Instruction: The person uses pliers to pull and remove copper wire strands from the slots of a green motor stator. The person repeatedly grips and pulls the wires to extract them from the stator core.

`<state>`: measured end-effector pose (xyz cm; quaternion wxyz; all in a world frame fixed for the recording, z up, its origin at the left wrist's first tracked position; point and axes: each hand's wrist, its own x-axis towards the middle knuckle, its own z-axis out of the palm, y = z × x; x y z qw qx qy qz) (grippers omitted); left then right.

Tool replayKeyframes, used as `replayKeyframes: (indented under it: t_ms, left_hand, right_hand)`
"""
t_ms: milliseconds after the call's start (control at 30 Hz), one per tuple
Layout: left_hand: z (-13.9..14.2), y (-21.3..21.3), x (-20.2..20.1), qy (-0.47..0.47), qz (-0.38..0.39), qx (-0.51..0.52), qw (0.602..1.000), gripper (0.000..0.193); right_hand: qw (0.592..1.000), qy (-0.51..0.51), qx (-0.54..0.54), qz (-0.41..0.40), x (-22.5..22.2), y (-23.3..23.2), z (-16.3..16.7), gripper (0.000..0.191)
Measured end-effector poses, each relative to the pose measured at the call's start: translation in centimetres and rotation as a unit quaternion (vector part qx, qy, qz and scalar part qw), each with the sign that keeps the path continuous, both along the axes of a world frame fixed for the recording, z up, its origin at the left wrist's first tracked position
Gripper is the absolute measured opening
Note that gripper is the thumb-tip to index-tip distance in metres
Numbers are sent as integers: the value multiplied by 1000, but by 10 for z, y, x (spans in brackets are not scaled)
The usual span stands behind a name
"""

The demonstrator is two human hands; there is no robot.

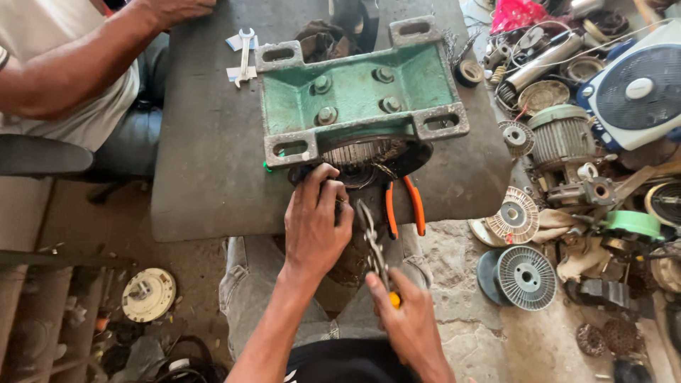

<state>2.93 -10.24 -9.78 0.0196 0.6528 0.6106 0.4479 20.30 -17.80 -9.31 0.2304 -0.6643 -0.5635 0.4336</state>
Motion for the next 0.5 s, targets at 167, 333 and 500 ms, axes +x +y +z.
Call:
replayKeyframes:
  t_ms: [167,333,500]
  left_hand:
    - [7,-2,-2,2,4,17,1000,20]
    - [13,-2,1,-12,16,13,1000,24]
    - [14,2,8,-45,19,-15,999,15]
  right_hand:
    - [999,19,8,-38,-6,27,4,41]
    - [996,46,-9,-75,-1,22,3,43]
    - [996,71,-36,-51,9,-1,-6,43]
